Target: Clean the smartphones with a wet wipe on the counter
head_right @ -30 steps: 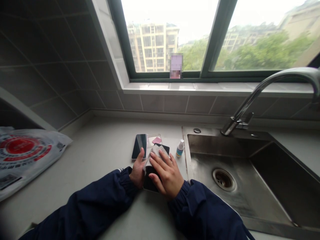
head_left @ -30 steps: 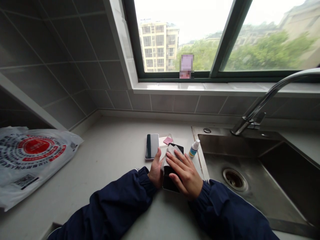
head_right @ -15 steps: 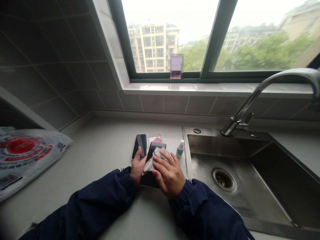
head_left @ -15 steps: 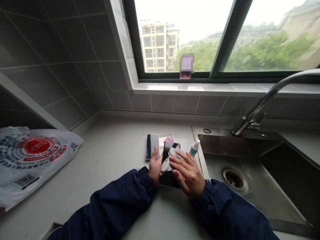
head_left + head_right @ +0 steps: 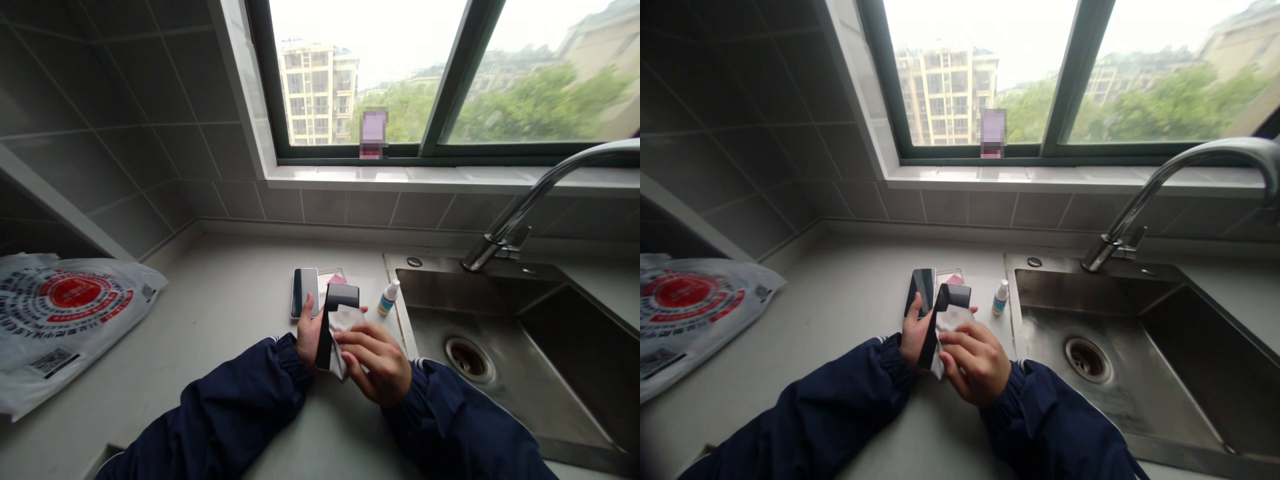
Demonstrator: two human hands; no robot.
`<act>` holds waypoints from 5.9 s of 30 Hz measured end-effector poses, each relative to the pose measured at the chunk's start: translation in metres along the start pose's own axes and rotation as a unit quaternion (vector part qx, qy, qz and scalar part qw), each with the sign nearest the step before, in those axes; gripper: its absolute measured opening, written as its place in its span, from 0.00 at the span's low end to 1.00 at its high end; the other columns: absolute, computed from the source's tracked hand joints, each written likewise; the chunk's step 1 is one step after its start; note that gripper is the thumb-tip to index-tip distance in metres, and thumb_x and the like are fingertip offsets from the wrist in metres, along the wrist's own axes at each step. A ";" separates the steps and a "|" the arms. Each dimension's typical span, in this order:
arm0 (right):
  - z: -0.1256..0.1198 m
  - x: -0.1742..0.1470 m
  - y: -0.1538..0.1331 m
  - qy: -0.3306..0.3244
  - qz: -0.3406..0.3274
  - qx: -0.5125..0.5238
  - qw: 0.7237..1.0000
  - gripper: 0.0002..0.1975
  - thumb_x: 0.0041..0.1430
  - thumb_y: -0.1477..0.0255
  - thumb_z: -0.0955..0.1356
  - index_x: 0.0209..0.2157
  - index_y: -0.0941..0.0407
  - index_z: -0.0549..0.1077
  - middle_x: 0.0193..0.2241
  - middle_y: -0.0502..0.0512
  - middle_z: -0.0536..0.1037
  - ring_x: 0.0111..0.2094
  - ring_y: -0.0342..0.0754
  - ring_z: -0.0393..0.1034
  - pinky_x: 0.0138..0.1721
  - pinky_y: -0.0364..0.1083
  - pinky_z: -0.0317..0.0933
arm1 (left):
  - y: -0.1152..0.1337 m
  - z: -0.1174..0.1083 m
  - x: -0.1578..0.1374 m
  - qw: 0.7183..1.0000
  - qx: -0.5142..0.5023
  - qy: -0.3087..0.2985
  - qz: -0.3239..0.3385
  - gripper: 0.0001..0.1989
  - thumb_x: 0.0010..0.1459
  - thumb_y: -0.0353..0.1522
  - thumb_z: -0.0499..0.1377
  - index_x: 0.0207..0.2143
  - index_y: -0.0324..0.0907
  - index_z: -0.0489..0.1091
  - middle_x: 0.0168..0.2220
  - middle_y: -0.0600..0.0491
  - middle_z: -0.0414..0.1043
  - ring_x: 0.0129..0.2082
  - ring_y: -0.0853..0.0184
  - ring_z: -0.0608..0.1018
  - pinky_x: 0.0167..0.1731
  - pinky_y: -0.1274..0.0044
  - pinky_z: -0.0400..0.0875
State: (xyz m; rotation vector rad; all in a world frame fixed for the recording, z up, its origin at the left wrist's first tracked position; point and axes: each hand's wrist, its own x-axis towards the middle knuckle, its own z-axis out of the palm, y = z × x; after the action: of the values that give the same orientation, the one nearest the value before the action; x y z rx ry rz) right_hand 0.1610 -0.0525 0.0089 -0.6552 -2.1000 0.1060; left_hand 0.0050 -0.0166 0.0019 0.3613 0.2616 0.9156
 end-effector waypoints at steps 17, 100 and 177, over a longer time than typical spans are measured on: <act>0.002 -0.002 -0.007 0.007 -0.014 0.064 0.998 0.08 0.56 0.81 0.69 0.37 0.57 0.74 0.35 0.58 0.78 0.33 0.49 0.68 0.33 0.49 0.68 | 0.002 0.005 -0.002 0.999 -0.025 0.023 -0.002 0.49 0.59 0.60 0.41 0.63 0.25 0.57 0.51 0.33 0.72 0.51 0.49 0.76 0.56 0.63 0.61; 0.009 -0.008 0.014 -0.139 0.089 -0.203 0.965 0.29 0.69 0.63 0.60 0.67 0.59 0.54 0.67 0.62 0.56 0.68 0.58 0.48 0.67 0.66 0.29 | -0.003 0.001 0.002 0.999 -0.033 0.008 0.005 0.39 0.66 0.52 0.39 0.67 0.32 0.52 0.58 0.37 0.68 0.63 0.53 0.66 0.65 0.65 0.49; 0.008 -0.004 -0.007 -0.050 0.019 0.045 0.998 0.11 0.65 0.70 0.63 0.43 0.52 0.77 0.42 0.53 0.83 0.50 0.50 0.74 0.63 0.58 0.53 | 0.003 0.002 0.000 0.997 0.008 0.048 -0.059 0.50 0.58 0.61 0.41 0.59 0.22 0.60 0.44 0.31 0.76 0.44 0.51 0.79 0.58 0.64 0.59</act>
State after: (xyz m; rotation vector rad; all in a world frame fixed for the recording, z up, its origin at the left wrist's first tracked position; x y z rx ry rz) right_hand 0.1534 -0.0592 0.0039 -0.6479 -2.1663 0.2575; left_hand 0.0035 -0.0148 0.0048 0.3140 0.3757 0.8162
